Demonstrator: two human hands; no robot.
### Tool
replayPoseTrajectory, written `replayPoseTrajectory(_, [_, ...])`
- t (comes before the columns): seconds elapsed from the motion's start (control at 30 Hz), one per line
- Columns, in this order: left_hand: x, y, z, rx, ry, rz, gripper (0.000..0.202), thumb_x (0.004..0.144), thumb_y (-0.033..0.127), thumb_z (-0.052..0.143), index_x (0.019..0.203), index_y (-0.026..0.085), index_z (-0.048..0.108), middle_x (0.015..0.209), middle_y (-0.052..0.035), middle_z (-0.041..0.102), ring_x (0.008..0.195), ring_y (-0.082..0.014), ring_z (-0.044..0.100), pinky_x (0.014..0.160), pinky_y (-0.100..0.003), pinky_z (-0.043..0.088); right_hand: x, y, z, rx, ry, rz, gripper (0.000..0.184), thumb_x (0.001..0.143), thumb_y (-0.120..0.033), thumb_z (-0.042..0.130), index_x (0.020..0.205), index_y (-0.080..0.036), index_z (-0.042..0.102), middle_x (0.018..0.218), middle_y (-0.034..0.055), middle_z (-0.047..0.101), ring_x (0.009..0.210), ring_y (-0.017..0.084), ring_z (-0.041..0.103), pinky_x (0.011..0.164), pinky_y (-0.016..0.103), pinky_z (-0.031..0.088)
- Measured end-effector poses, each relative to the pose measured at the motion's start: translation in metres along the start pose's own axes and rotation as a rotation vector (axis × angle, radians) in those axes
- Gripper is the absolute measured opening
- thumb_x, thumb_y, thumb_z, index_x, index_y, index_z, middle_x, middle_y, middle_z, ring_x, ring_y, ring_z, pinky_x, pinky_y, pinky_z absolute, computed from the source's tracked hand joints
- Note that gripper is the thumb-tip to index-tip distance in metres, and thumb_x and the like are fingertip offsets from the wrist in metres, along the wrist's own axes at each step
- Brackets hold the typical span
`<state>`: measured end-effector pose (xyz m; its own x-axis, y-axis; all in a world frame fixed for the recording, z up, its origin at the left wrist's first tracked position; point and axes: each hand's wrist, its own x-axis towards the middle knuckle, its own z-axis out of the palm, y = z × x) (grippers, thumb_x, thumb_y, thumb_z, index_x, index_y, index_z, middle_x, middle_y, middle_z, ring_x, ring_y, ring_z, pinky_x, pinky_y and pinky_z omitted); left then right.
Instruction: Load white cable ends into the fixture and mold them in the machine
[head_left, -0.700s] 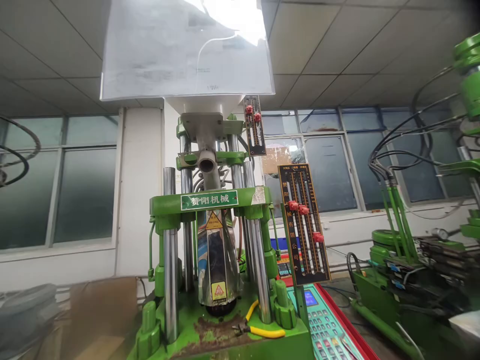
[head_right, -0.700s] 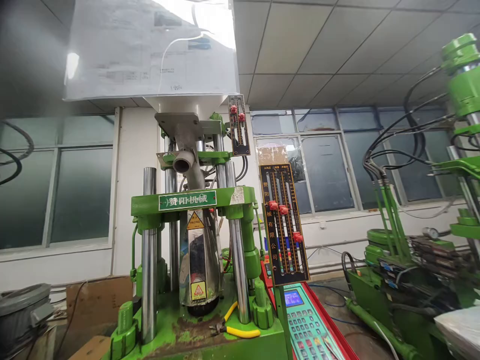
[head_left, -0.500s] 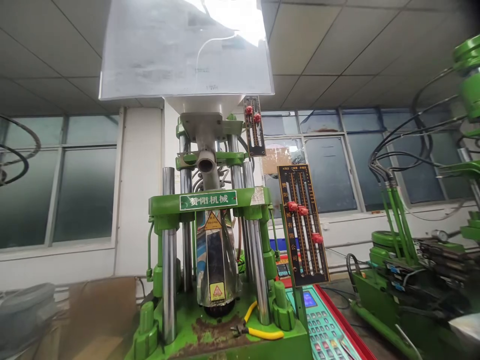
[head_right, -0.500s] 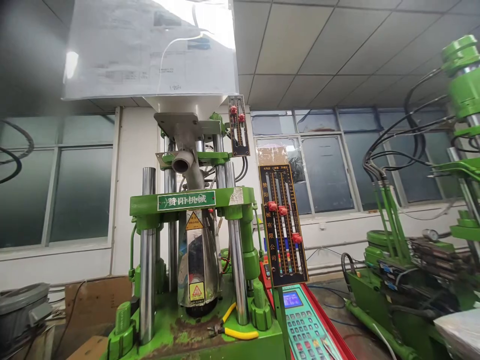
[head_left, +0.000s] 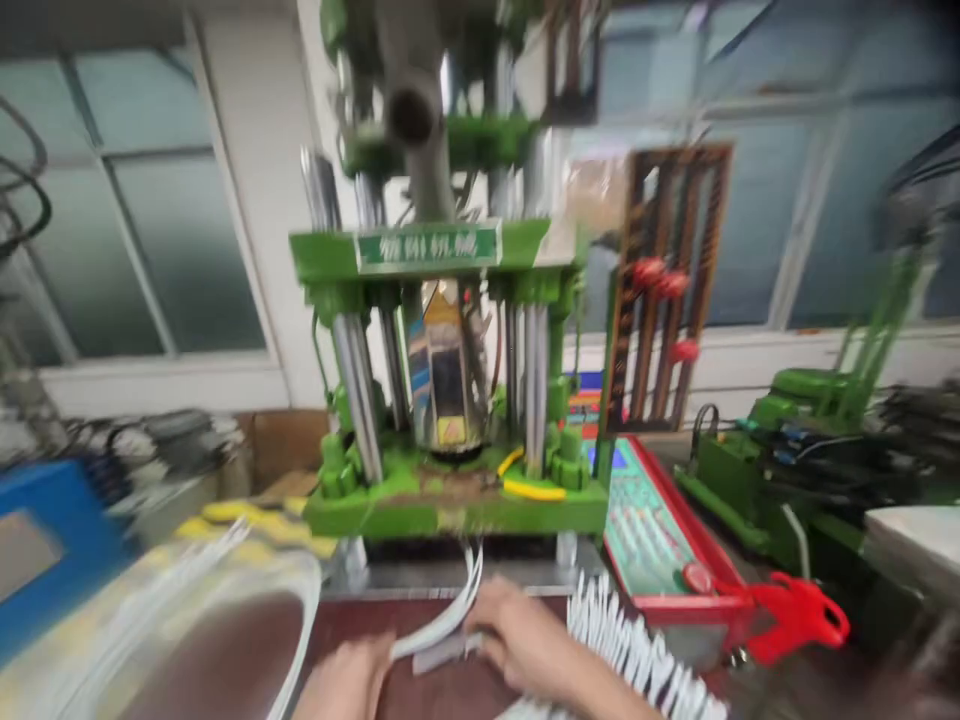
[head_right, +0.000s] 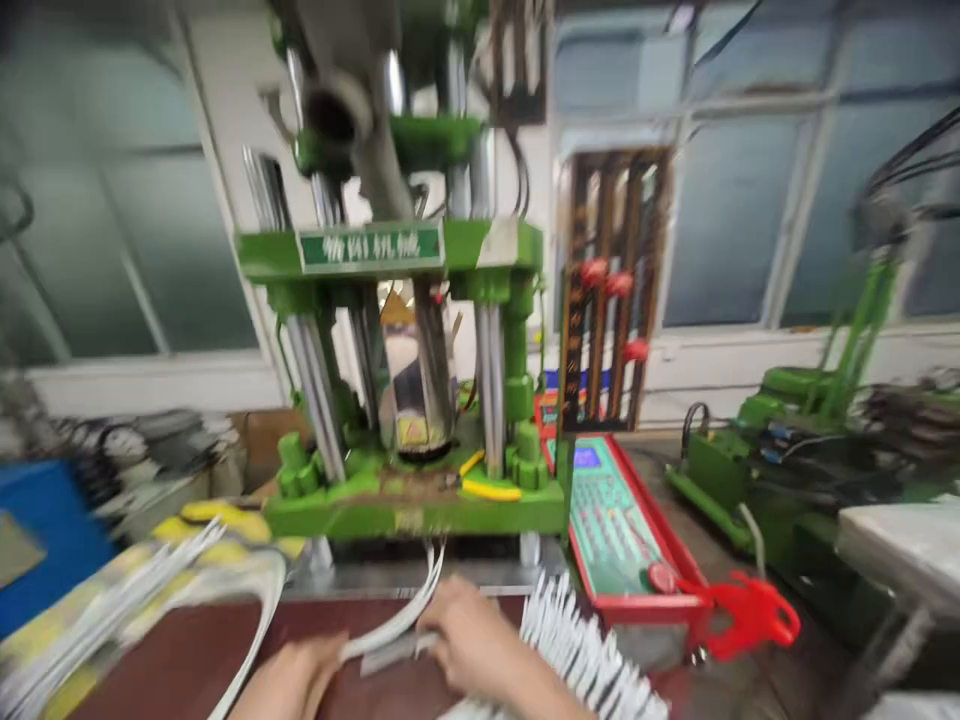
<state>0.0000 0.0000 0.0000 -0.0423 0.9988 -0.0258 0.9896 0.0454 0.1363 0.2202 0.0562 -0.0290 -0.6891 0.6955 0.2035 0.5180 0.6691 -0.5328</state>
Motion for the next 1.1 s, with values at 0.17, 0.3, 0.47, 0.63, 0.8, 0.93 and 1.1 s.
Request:
replayPoseTrajectory(0.17, [0.004, -0.018, 0.039, -0.100, -0.100, 0.065, 0.030, 0.093, 0.028, 0.032, 0.105, 0.021, 0.059, 0.100, -0.0090, 0.066, 0.099, -0.0219, 0.059, 0.086, -0.032, 0.041, -0.003, 0.011, 0.006, -0.010, -0.083, -0.014, 0.018, 0.081, -0.017, 0.057, 0.096, -0.026, 0.064, 0.092, 0.0006, 0.062, 0.092, 0.017, 0.052, 0.083, 0.028, 0.037])
replayPoseTrajectory(0.3, [-0.013, -0.016, 0.042, -0.153, -0.080, 0.143, 0.039, 0.090, 0.025, 0.037, 0.129, 0.023, 0.038, 0.106, -0.0080, 0.065, 0.097, -0.0219, 0.060, 0.081, -0.029, 0.042, -0.002, 0.006, 0.005, -0.007, -0.039, -0.027, 0.022, 0.077, -0.018, 0.062, 0.097, -0.026, 0.061, 0.096, -0.0005, 0.062, 0.092, 0.017, 0.052, 0.081, 0.027, 0.037])
replayPoseTrajectory(0.47, [-0.046, -0.013, 0.028, -0.257, -0.053, 0.168, 0.017, 0.089, 0.033, 0.044, 0.102, 0.024, 0.049, 0.092, -0.0017, 0.060, 0.085, -0.0188, 0.056, 0.073, -0.027, 0.039, -0.007, 0.006, -0.007, -0.162, 0.001, 0.056, 0.012, 0.084, -0.033, 0.054, 0.086, -0.022, 0.060, 0.084, 0.0012, 0.060, 0.084, 0.018, 0.053, 0.072, 0.028, 0.038])
replayPoseTrajectory(0.63, [-0.059, -0.019, 0.021, -0.269, -0.140, 0.207, 0.027, 0.077, 0.047, 0.060, 0.086, 0.024, 0.051, 0.093, 0.0009, 0.055, 0.092, -0.0201, 0.050, 0.077, -0.027, 0.035, -0.025, 0.017, -0.022, -0.279, -0.103, 0.096, 0.034, 0.090, -0.043, 0.040, 0.072, -0.020, 0.056, 0.073, 0.0024, 0.058, 0.073, 0.017, 0.054, 0.066, 0.027, 0.037])
replayPoseTrajectory(0.8, [-0.048, -0.018, 0.021, -0.383, -0.230, 0.169, 0.027, 0.075, 0.045, 0.062, 0.084, 0.023, 0.050, 0.087, 0.0030, 0.055, 0.081, -0.0169, 0.052, 0.068, -0.025, 0.033, -0.047, 0.021, -0.021, -0.396, -0.081, 0.131, 0.041, 0.091, -0.047, 0.033, 0.075, -0.019, 0.057, 0.075, 0.0045, 0.057, 0.074, 0.018, 0.052, 0.071, 0.031, 0.036])
replayPoseTrajectory(0.93, [-0.043, -0.020, 0.018, -0.457, -0.335, 0.178, 0.024, 0.074, 0.044, 0.063, 0.077, 0.023, 0.052, 0.083, 0.0038, 0.056, 0.079, -0.0164, 0.052, 0.066, -0.024, 0.032, -0.061, 0.017, -0.019, -0.395, -0.153, 0.173, 0.049, 0.091, -0.050, 0.030, 0.067, -0.019, 0.059, 0.071, 0.0035, 0.057, 0.073, 0.018, 0.051, 0.071, 0.032, 0.034])
replayPoseTrajectory(1.1, [-0.043, -0.027, 0.017, -0.502, -0.405, 0.249, 0.020, 0.074, 0.037, 0.065, 0.067, 0.022, 0.054, 0.078, 0.0047, 0.055, 0.077, -0.0141, 0.052, 0.064, -0.022, 0.032, -0.062, 0.010, -0.019, -0.293, -0.273, 0.257, 0.055, 0.090, -0.054, 0.026, 0.063, -0.019, 0.058, 0.070, 0.0031, 0.057, 0.074, 0.018, 0.052, 0.070, 0.031, 0.033])
